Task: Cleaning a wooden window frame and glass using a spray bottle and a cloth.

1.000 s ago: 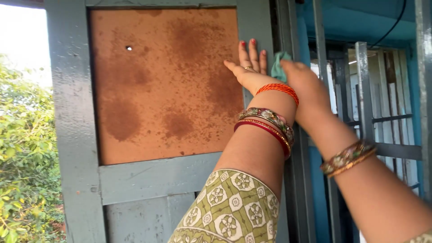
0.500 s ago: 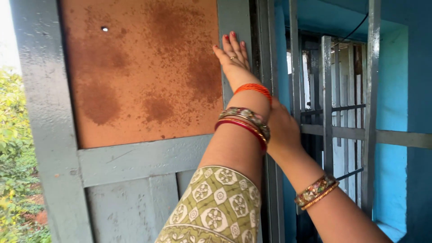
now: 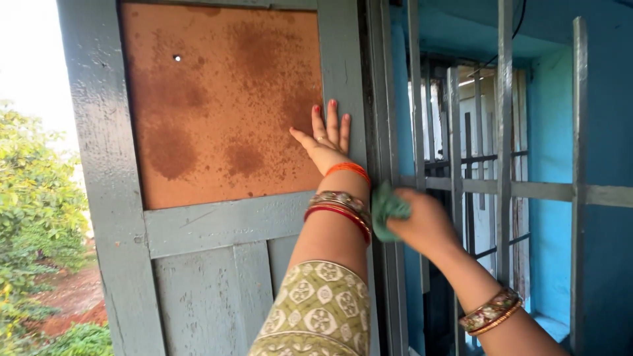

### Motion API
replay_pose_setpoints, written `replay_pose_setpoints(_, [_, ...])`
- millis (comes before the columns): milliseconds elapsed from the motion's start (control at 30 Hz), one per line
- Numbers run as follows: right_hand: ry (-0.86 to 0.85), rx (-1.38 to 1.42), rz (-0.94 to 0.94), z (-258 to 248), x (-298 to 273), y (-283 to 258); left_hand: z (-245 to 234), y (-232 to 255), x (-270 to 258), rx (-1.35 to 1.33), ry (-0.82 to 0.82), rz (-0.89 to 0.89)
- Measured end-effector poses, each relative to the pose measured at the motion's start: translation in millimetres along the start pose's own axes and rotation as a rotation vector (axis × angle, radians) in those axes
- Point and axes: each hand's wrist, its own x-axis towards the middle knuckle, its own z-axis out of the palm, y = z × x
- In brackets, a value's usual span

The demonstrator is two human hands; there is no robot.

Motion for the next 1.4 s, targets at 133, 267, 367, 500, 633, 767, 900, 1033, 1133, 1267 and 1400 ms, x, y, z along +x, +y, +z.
replay_pose_setpoints(133, [0.511, 0.479, 0.033, -8, 27, -1, -12, 10, 1, -0.090, -0.054, -0.083])
replay_pose_setpoints(267, [0.899, 0.382, -0.169, -25, 58, -28, -13, 13, 0, -0.044, -0.112, -0.122])
replay_pose_setpoints(367, [0.918, 0.301, -0.253, -35, 86, -46, -9, 23, 13, 0.318, -0.191, -0.168])
replay_pose_setpoints(500, [0.574, 0.168, -0.056, -34, 92, -59, -20, 11, -2, 0.338, -0.229, -0.081])
replay_pose_setpoints(633, [0.566, 0.086, -0.095, -17, 73, -51, -25, 3, -8, 0.193, -0.194, -0.056])
replay_pose_setpoints(767, [0.539, 0.174, -0.118, 1, 44, -44, -30, -6, -14, 0.022, -0.153, -0.027])
replay_pose_setpoints(900, [0.522, 0.027, -0.055, 16, 16, -41, -18, -11, -20, -0.072, -0.151, -0.009])
replay_pose_setpoints(1033, [0.415, -0.124, -0.056, 9, -8, -47, 7, -12, -13, -0.120, -0.019, 0.045])
replay_pose_setpoints(1133, [0.235, -0.131, 0.118, -25, -10, -58, 13, -10, -9, -0.114, 0.066, 0.054])
replay_pose_setpoints(1267, [0.548, -0.093, 0.088, -65, 21, -51, -5, -14, -16, -0.137, -0.026, 0.055])
replay_pose_setpoints(1400, [0.781, -0.142, -0.178, -90, 66, -53, -13, -11, -20, -0.154, -0.140, 0.062])
